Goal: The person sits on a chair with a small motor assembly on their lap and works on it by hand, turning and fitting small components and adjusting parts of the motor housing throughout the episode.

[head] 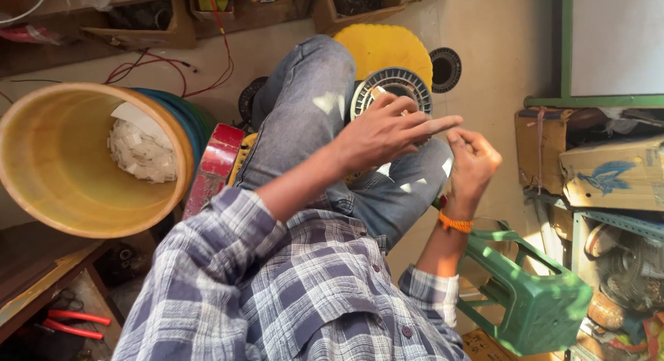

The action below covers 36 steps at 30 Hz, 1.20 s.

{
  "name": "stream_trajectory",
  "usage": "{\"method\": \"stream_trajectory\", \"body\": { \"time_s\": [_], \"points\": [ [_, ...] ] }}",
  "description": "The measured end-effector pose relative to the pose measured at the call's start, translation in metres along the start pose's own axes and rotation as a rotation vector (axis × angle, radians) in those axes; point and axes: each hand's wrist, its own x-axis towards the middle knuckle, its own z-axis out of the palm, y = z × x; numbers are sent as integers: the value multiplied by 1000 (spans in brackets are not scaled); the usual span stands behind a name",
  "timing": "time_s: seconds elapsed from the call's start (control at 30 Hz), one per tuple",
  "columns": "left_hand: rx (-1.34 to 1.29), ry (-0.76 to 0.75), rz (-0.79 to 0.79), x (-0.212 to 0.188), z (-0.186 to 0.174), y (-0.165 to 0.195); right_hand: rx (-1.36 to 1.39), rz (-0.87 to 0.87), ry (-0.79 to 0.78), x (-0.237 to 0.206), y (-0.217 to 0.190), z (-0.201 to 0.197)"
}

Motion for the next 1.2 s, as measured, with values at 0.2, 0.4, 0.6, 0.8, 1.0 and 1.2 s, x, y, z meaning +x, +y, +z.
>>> {"method": "stream_trajectory", "body": {
  "time_s": [0.2, 0.4, 0.6, 0.8, 1.0, 1.2],
  "points": [
    [-90, -308, 50, 10, -3, -27, 179, 163, -41, -34, -6, -26],
    [-327, -131, -2, 1, 3, -28, 172, 105, -108, -58, -12, -18],
    [-348, -137, -4, -2, 14, -35, 61, 69, -137, -75, -12, 1],
    [-265, -136, 140, -2, 17, -44, -89, -117, -206, -83, -8, 26],
    [-198, -130, 85, -7, 12, -45, -238, -233, -100, -83, 6, 54],
    [-65, -90, 137, -8, 12, -46, -185, -310, -136, -79, 13, 60]
  ]
}}
